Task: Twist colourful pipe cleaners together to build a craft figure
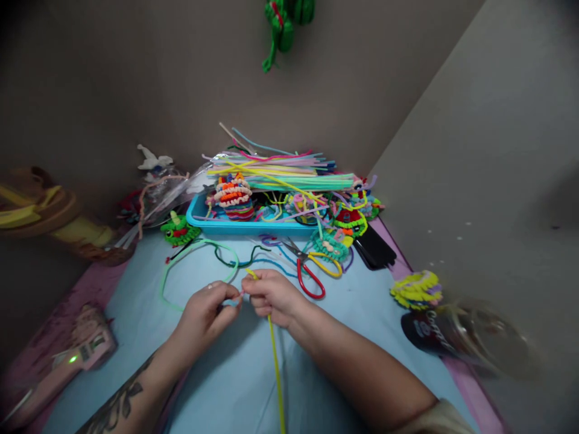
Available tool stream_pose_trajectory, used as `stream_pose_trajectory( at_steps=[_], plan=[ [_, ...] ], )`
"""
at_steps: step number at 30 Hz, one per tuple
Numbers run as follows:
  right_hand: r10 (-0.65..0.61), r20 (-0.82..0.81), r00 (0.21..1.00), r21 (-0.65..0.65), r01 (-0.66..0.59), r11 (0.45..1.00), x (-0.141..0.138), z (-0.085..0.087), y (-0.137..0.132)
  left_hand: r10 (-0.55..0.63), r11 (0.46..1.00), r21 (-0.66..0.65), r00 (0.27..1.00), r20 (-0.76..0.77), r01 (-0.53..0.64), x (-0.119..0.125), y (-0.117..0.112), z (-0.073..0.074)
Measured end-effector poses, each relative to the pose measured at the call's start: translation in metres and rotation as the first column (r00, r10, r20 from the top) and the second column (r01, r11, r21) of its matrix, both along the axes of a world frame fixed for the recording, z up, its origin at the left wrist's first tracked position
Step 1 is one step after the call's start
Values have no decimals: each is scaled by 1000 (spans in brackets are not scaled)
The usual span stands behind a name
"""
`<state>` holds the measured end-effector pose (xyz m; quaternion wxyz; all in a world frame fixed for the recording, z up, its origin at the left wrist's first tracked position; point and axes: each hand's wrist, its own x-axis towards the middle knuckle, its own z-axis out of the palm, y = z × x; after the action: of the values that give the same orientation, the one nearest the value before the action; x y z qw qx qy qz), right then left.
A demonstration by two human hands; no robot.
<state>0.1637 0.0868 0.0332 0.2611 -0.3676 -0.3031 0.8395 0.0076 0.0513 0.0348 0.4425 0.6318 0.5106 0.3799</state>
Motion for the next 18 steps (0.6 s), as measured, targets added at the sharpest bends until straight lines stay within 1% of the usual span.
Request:
stream_pose_trajectory(
  at_steps=[1,3,4,5,6,7,8,9,10,11,12,13,15,16,17,18],
  plan=[
    [-33,15,999,24,33,999,-1,-1,0,13,1000,-13,1000,-7,-13,0,1,-1],
    [-121,53,991,129,114,985,-1,-3,2,40,992,-119,999,19,-38,1,3,-3],
    [-174,77,982,197,156,968,-1,-5,4,57,983,-177,997,52,-47,1,5,-3],
    [-239,103,966,276,203,940,1,-6,6,79,974,-222,992,96,-56,1,7,-3],
    [-318,133,939,369,250,895,3,-7,8,109,966,-249,983,151,-69,1,9,-3],
    [-413,165,896,481,292,827,5,-7,10,143,960,-267,968,208,-85,1,11,-3],
    [-513,190,837,603,313,734,7,-6,11,183,952,-287,947,263,-104,0,12,-3],
    [-597,206,776,715,297,633,9,-5,11,223,942,-311,923,312,-123,-1,14,-3],
    [-645,219,732,799,244,549,9,-4,10,262,930,-340,898,354,-138,-1,15,-3],
    [-647,244,722,843,171,509,9,-3,8,296,917,-370,871,391,-146,-1,16,-3],
    [-601,287,746,846,96,524,7,-2,5,323,906,-396,846,424,-148,-1,16,-3],
    [-511,336,791,815,28,579,4,-3,0,344,899,-411,823,453,-150,0,16,-3],
    [-273,393,878,684,-81,725,-6,-7,-11,367,899,-407,784,501,-161,4,14,-4],
    [-192,388,902,630,-107,769,-11,-10,-15,373,901,-399,769,519,-168,7,13,-4],
    [-150,371,916,599,-112,793,-15,-12,-19,374,903,-395,758,535,-168,11,11,-4],
    [-140,345,928,587,-96,804,-19,-14,-23,372,905,-395,748,550,-159,14,10,-4]
  ],
)
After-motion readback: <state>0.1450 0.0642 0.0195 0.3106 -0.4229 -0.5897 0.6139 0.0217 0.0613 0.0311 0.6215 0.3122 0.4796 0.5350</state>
